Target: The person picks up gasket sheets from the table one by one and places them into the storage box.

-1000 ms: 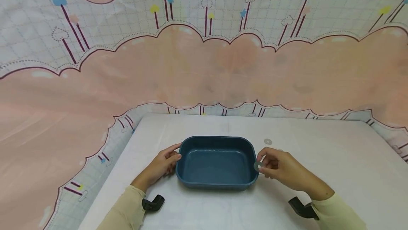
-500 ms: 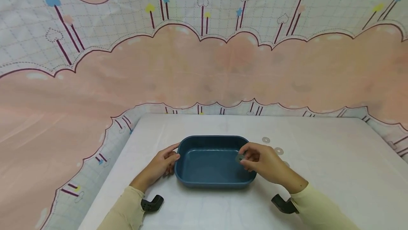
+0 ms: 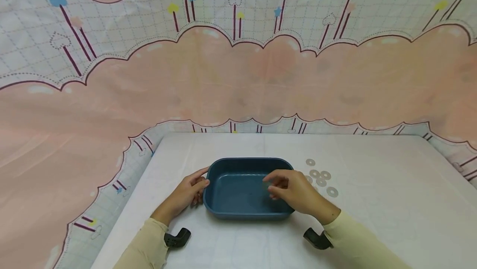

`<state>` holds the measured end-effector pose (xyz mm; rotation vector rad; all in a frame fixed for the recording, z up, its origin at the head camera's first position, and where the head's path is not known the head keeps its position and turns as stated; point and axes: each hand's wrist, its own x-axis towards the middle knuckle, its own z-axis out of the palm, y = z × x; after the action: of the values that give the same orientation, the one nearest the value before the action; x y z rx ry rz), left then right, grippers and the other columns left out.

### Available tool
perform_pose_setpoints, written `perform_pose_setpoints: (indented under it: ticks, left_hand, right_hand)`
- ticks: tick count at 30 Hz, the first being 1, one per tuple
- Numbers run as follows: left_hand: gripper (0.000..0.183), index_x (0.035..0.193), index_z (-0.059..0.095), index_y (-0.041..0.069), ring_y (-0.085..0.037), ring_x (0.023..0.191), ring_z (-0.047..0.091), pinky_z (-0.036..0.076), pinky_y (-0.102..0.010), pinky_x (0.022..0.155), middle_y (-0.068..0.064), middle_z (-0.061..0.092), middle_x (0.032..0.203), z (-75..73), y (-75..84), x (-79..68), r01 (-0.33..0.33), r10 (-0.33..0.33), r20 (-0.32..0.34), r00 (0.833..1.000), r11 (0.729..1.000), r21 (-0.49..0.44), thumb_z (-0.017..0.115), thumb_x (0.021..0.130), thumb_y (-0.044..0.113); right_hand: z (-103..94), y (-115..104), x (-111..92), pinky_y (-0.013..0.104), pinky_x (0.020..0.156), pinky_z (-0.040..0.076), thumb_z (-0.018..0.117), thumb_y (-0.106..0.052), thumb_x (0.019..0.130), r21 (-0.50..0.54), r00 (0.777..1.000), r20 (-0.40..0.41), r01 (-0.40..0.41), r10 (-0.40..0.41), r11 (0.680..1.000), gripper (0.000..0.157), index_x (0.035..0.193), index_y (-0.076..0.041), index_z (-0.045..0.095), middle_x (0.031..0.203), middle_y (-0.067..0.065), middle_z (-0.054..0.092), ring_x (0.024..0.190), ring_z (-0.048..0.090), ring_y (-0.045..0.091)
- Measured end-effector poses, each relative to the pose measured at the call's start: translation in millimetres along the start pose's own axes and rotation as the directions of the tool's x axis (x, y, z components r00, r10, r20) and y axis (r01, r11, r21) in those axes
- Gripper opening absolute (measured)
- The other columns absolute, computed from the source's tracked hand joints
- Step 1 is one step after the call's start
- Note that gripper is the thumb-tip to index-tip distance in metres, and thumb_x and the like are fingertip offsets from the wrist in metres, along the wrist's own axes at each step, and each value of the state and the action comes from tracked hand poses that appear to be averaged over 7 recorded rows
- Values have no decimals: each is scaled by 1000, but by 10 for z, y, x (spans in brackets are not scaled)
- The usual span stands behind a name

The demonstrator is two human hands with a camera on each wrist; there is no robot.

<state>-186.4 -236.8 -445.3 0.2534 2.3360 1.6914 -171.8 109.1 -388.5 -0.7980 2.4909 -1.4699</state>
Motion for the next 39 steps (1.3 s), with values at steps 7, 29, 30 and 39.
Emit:
perform_pose_setpoints:
  ticks: [7, 29, 30, 39]
  left_hand:
    - [55, 154, 38, 8, -15, 60, 52, 45, -26, 51, -3, 52, 81, 2, 3, -9, 6, -6, 2, 1000, 1000, 3, 53, 104, 24]
    - [54, 153, 38, 9, -16, 62, 52, 46, -26, 53, -3, 52, 80, -17, -7, -3, 4, -4, 4, 1000, 1000, 0, 53, 104, 26]
    - [54, 153, 38, 9, -16, 62, 52, 46, -27, 53, -3, 52, 80, -18, -6, -5, 5, -5, 5, 1000, 1000, 0, 53, 104, 26]
    - [55, 154, 37, 9, -16, 61, 52, 46, -27, 52, -3, 52, 80, -20, 3, -1, 5, -5, 15, 1000, 1000, -3, 52, 104, 26]
  right_hand:
    - [167, -21, 76, 27, 65, 58, 69, -4, 92, -3, 1000, -4, -5, 5, 1000, 20, 112, -4, 71, 87, 11, 71, 72, 70, 19]
    - [672, -156, 350, 22, 63, 53, 72, -9, 91, -55, 1000, 3, 1, -1, 998, 11, 102, -11, 72, 82, -2, 70, 70, 62, 5]
    - [685, -161, 366, 22, 63, 52, 72, -9, 91, -59, 1000, 6, 1, -1, 998, 11, 102, -11, 72, 82, -2, 70, 70, 62, 5]
    - [783, -165, 523, 22, 60, 50, 72, -5, 89, -65, 997, 71, -32, 36, 997, 11, 100, -9, 72, 81, 1, 71, 70, 61, 7]
